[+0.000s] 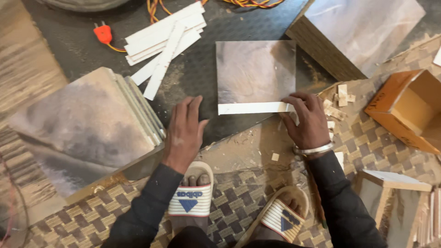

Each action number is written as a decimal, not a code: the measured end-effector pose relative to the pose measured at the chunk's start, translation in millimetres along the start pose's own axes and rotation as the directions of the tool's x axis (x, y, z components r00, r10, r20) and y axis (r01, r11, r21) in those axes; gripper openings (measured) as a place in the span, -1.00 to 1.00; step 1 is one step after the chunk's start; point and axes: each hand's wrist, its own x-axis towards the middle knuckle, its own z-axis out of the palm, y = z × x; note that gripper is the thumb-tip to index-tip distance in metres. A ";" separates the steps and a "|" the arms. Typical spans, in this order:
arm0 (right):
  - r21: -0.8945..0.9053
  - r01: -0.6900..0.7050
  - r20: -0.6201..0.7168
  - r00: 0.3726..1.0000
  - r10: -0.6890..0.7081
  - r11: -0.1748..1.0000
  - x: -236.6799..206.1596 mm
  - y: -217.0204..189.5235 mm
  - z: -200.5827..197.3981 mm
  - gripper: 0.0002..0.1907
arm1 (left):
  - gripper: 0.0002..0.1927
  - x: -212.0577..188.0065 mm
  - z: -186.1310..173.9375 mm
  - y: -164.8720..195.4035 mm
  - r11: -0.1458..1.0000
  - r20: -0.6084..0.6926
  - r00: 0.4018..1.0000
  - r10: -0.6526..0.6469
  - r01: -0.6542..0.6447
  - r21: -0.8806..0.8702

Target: The person sits on the floor and nails thin white wooden strips along the edges of a square board using a hammer, tapping small nails to attach the strips. They align each strip by hand, hammer it in place, then set the finished board onto a stack of completed boards and pick up the next board and strip to repeat the process.

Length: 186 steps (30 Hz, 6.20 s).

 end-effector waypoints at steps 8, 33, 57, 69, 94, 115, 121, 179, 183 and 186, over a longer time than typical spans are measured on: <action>0.066 0.025 -0.120 0.993 -0.017 0.997 -6.2 -41.0 14.2 -0.61 | -0.37 -25.3 6.8 6.2 0.989 -0.035 0.991 -0.126 0.128 0.073; 0.123 0.005 -0.118 0.993 0.009 0.992 -14.5 -59.4 20.0 -0.64 | -0.78 -13.1 26.9 -1.4 0.978 -0.167 0.978 -0.127 0.152 0.143; -0.051 0.042 0.056 0.998 -0.040 0.998 15.9 -63.3 37.9 -0.52 | -0.89 -13.7 30.0 -17.4 0.938 -0.162 0.986 0.038 0.021 0.345; 0.044 0.082 0.028 0.996 -0.084 0.996 26.4 -52.9 36.2 -0.70 | -0.92 -6.8 18.8 -9.3 0.954 -0.158 0.987 -0.031 0.076 0.290; 0.031 0.061 -0.006 0.998 -0.061 0.998 23.0 -59.1 37.0 -0.67 | -0.84 -12.8 26.1 -9.8 0.913 0.013 0.987 0.157 -0.151 0.378; 0.038 0.046 -0.026 0.999 -0.045 0.998 20.3 -63.2 36.3 -0.66 | -0.53 -17.6 2.3 -3.8 0.970 -0.129 0.973 -0.194 0.170 -0.173; 0.041 0.039 -0.042 0.998 -0.037 0.998 24.6 -64.6 36.9 -0.66 | -0.33 31.4 4.4 -10.0 0.986 -0.369 0.918 -0.142 0.100 -0.132; 0.845 -0.499 0.358 0.796 0.488 0.194 -42.2 -41.3 12.0 -0.89 | -0.49 -19.0 51.3 43.2 0.944 -0.025 0.985 0.173 -0.173 -0.281; 0.794 -0.570 0.428 0.770 0.473 0.212 -27.6 -54.4 23.3 -0.90 | -0.42 -28.0 50.0 27.0 0.952 -0.079 0.984 0.157 -0.172 -0.254; 0.797 -0.552 0.442 0.810 0.385 0.246 -15.5 -65.1 27.5 -0.88 | -0.47 -31.3 47.2 18.7 0.944 -0.126 0.980 0.151 -0.181 -0.274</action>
